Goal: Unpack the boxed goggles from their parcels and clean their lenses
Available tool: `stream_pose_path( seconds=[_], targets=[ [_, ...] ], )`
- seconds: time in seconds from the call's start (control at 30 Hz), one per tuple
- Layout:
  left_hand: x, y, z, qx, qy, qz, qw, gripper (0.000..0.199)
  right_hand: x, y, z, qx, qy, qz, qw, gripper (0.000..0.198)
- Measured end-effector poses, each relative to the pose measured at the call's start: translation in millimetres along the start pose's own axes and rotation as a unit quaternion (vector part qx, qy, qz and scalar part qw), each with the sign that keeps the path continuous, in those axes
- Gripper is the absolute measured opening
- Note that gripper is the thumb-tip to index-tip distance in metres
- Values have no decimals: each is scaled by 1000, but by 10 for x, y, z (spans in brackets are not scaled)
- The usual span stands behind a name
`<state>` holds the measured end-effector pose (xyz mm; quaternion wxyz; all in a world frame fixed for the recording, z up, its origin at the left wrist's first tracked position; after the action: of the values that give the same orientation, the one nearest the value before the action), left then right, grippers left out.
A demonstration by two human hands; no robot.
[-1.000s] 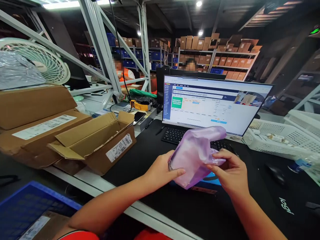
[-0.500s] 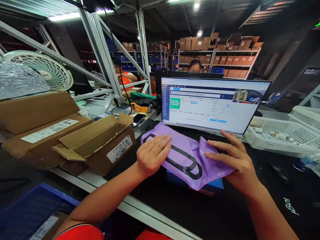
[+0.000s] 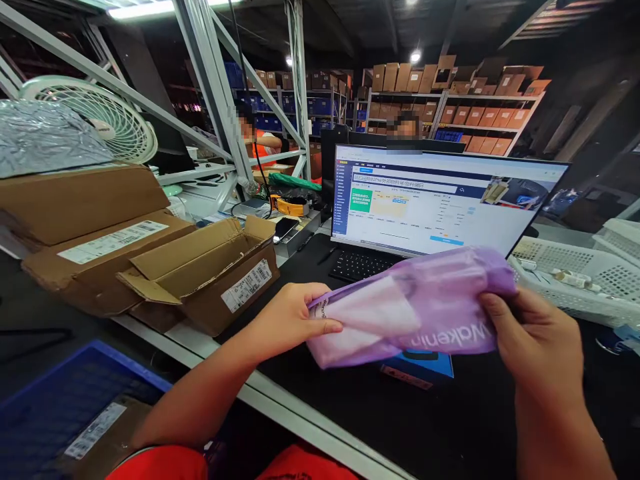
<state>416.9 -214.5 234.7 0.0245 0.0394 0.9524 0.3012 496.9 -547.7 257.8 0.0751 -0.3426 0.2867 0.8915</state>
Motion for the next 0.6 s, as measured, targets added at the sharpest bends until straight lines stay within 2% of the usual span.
stream_pose_path(
  seconds=[0.07,0.13,0.33,0.43,0.5,0.6],
  targets=[
    [38,-83,17,104,27,90,990,37,-3,-52,-104,-72,-65,48,994,32],
    [59,-133,78,156,45,129,978,42,-2,-103,-147,-115,-97,81,985,36],
    [22,-141,299,182,52,112,975,49,-4,-139,-69,-102,-68,68,990,28],
    [-21,-138,310,191,52,114,973,48,-28,-211,-206,-124,-90,80,985,29],
    [-55,-219,287,220,58,156,961,47,-65,-344,-433,-193,-149,109,964,33],
    [-103,-423,254,298,77,245,919,50,-121,-573,-800,-286,-254,132,914,38]
  ],
)
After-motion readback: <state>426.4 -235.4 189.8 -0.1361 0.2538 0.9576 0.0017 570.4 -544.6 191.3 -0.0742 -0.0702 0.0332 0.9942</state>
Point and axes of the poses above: each hand's wrist, its own x-axis away from the middle knuckle, its own y-axis out of the back of the hand, z = x × y, the point moved 8 cm from there along -x, towards the middle knuckle, and after that the axes turned 4 degrees about z, right-handed, at the moved point
